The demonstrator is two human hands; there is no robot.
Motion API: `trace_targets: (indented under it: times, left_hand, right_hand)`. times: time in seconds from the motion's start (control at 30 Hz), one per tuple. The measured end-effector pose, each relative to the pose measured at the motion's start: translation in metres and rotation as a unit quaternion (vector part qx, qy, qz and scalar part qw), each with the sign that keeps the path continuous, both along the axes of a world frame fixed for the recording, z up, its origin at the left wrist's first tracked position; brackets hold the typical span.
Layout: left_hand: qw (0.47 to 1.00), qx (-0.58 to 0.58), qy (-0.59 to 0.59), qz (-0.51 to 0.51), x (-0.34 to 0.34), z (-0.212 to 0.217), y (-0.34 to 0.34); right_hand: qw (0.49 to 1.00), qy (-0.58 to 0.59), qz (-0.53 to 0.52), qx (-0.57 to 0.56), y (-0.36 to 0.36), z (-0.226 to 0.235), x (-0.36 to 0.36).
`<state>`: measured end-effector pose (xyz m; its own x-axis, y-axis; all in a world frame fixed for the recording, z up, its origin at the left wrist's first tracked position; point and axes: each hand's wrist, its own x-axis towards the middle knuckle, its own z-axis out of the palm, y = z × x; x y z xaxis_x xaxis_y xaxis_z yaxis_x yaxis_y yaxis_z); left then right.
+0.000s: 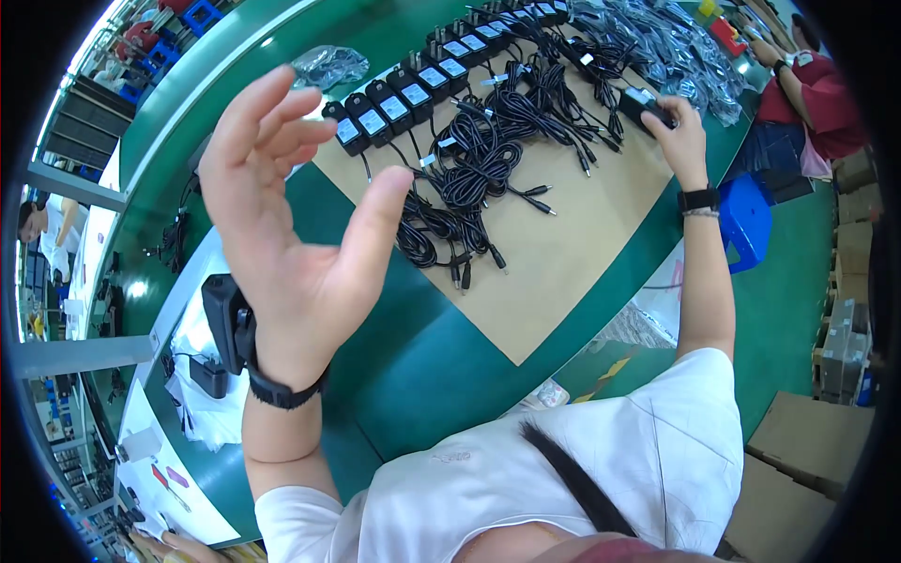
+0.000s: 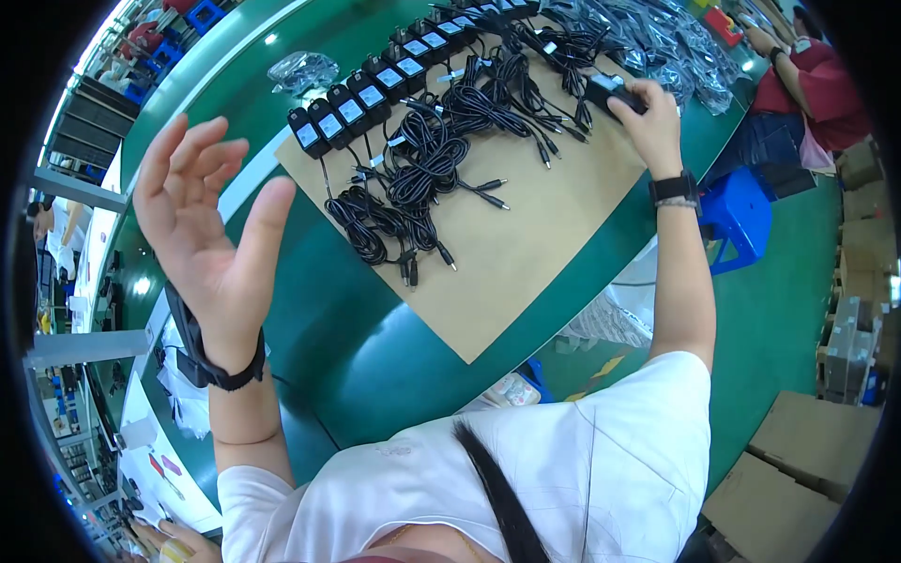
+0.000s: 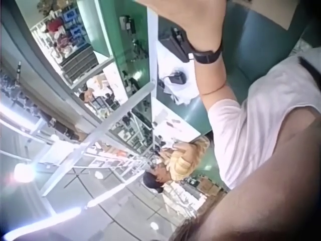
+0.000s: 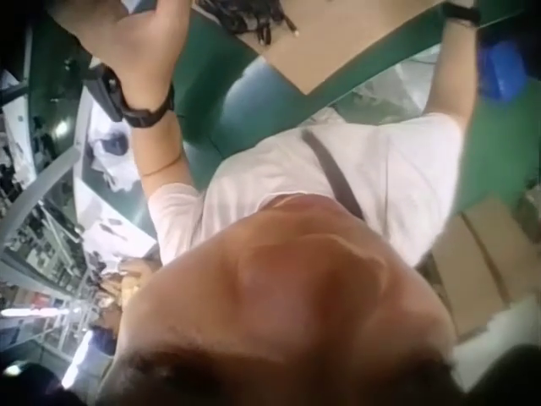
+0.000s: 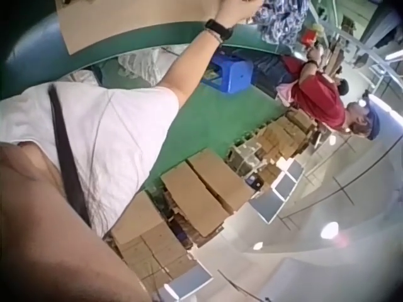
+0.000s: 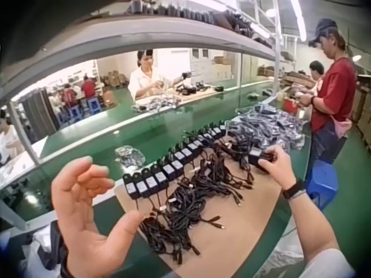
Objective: Packaging power adapters into individual plastic bags on an assembly line.
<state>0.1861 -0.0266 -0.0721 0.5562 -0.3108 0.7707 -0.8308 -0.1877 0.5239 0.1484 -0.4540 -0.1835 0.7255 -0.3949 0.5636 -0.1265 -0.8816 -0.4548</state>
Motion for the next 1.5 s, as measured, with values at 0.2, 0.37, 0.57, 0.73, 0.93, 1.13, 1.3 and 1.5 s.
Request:
trace_targets:
  times: [0.2,0.37,0.57,0.73,0.93,1.13,1.3,1.5]
  left_hand:
    - [0.997,0.02,0.069,0.014,-0.014,-0.01,0.026]
    - [0.987,0.003,0.142,0.073,-0.022,-0.023,0.07]
    - [0.977,0.032,0.133,0.166,-0.033,-0.025,0.132]
    - [0.968,-0.048,0.039,0.244,-0.057,-0.006,0.186]
    - [0.959,-0.045,-0.077,0.27,-0.079,0.023,0.234]
    - [0.955,0.039,-0.096,0.277,-0.116,0.051,0.297]
    - [0.93,0.042,-0.069,0.358,-0.141,0.058,0.324]
    - [0.922,0.032,-0.089,0.375,-0.147,0.055,0.337]
  right_hand:
    - [0.983,0.015,-0.077,-0.164,-0.001,-0.016,-0.009]
    - [0.963,0.037,-0.099,-0.25,0.021,0.004,-0.002]
    - [0.955,-0.083,0.127,-0.255,0.107,0.07,0.017]
    - [0.859,0.135,0.479,-0.124,0.269,0.147,0.098]
    - [0.835,0.138,0.469,-0.251,0.431,0.1,0.269]
    - [0.834,0.215,0.361,-0.358,0.517,0.003,0.358]
    - [0.83,0.261,0.394,-0.298,0.53,0.018,0.371]
    - [0.861,0.188,0.432,-0.195,0.528,0.019,0.379]
